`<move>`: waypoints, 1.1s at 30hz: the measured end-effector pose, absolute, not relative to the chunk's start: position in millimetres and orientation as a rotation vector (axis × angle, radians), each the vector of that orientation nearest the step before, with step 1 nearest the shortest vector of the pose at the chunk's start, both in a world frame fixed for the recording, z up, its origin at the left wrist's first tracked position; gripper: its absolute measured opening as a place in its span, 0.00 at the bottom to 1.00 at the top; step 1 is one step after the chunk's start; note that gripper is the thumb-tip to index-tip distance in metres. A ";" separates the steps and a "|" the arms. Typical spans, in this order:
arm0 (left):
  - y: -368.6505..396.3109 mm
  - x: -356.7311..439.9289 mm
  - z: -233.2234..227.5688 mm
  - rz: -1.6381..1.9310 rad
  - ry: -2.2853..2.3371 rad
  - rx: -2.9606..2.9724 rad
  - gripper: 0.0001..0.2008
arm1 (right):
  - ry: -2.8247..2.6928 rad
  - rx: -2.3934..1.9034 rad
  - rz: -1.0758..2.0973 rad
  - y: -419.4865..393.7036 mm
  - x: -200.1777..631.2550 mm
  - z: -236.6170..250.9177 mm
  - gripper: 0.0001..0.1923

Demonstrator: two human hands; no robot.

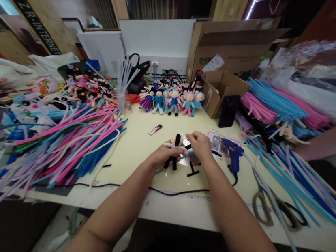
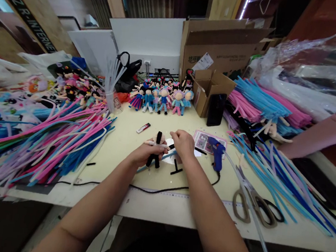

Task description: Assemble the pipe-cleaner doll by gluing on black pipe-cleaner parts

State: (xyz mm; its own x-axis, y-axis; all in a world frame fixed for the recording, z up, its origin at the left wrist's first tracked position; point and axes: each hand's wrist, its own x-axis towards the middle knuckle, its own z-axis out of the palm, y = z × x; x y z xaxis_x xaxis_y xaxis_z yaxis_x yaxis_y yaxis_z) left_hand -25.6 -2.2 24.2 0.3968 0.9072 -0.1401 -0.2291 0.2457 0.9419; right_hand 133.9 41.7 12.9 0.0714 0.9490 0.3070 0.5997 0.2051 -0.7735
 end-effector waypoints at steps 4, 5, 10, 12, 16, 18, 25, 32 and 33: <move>-1.7 -25.9 24.3 0.913 0.819 1.023 0.17 | -1.626 -1.268 0.595 42.0 136.6 0.0 0.12; -1.6 -25.9 24.6 0.905 0.820 1.026 0.17 | -1.604 -1.207 0.651 39.6 137.8 1.5 0.13; -0.3 -25.8 24.7 0.869 0.837 1.061 0.14 | -1.680 -1.019 0.755 19.6 136.6 27.6 0.17; 0.5 -25.6 23.8 0.862 0.856 1.058 0.13 | -1.764 -0.995 0.614 12.3 133.4 37.1 0.17; 1.7 -25.1 21.3 0.874 0.864 1.063 0.12 | -1.881 -0.970 0.326 4.4 128.6 44.6 0.08; 1.7 -24.5 20.1 0.877 0.874 1.071 0.12 | -1.917 -0.979 0.260 3.3 127.3 43.9 0.04; 0.0 -21.5 18.8 0.899 0.904 1.094 0.09 | -2.008 -0.995 0.181 2.9 122.9 38.3 0.03; 2.2 -24.0 14.8 0.978 0.881 1.035 0.10 | -2.064 -0.890 0.334 -3.0 117.9 43.0 0.02; 2.5 -24.7 15.0 0.979 0.878 1.036 0.11 | -2.012 -0.878 0.430 -3.2 118.4 43.1 0.02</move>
State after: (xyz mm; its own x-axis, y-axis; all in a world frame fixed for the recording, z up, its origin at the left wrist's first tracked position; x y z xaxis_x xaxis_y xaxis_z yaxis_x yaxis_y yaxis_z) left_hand -24.7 2.5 15.0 0.3191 0.9398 -0.1221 -0.2237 0.2000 0.9539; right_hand 118.4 -3.2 43.1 -0.3689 0.7221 0.5852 0.4200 0.6912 -0.5881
